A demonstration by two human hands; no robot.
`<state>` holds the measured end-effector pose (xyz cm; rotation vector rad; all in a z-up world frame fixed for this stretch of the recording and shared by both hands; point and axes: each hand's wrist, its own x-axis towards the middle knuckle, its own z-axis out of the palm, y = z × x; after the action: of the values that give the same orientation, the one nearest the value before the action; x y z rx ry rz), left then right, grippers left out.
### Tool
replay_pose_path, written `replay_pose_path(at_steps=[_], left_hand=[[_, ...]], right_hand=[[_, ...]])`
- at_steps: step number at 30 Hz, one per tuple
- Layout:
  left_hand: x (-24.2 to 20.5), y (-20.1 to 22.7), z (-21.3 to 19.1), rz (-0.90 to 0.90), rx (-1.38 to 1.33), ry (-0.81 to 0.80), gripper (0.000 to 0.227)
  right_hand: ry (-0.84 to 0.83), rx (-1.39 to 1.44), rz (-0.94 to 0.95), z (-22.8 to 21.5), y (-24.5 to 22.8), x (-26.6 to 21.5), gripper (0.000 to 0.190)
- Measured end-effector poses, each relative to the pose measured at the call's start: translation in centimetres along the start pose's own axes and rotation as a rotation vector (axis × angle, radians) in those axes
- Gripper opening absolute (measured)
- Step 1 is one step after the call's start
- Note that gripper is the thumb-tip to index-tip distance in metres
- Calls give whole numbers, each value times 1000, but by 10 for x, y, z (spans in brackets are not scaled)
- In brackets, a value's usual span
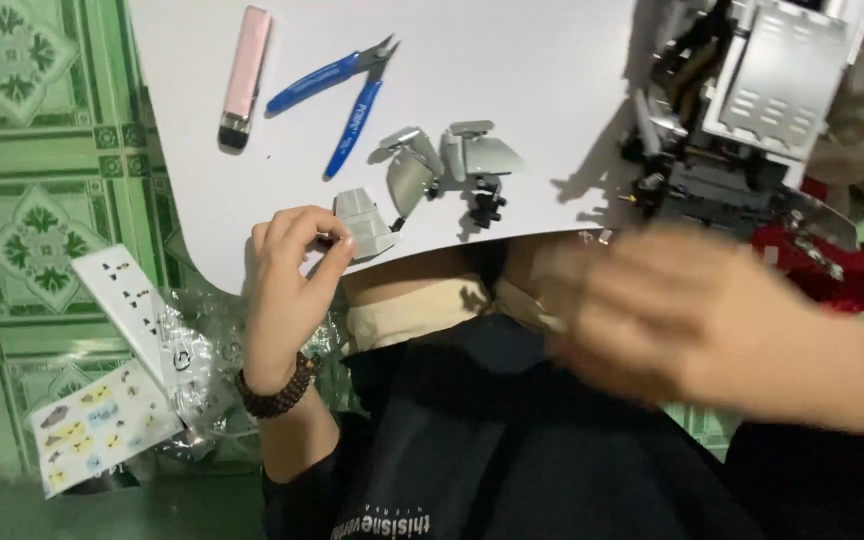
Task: Assembling a plastic model car by connecting various components and blocks.
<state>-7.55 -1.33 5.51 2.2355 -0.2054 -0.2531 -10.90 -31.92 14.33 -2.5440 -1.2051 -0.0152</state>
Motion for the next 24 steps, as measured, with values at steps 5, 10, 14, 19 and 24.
replay_pose_path(at_steps=[5, 10, 14, 19, 24], left_hand=[[-5, 8, 19, -75, 47, -7, 4], [-15, 12, 40, -73, -16, 93, 7], [-25, 23, 38, -107, -200, 108, 12], [-19, 59, 31, 84, -334, 74, 8], [-2, 84, 52, 192, -446, -13, 7]], right_hand=[[95, 643, 191, 49, -43, -27, 21], [182, 1423, 604, 137, -44, -7, 57], [238, 1700, 540, 158, -45, 15, 64], [497, 2002, 488, 136, -35, 35, 55], [698, 1761, 657, 117, -4, -3, 36]])
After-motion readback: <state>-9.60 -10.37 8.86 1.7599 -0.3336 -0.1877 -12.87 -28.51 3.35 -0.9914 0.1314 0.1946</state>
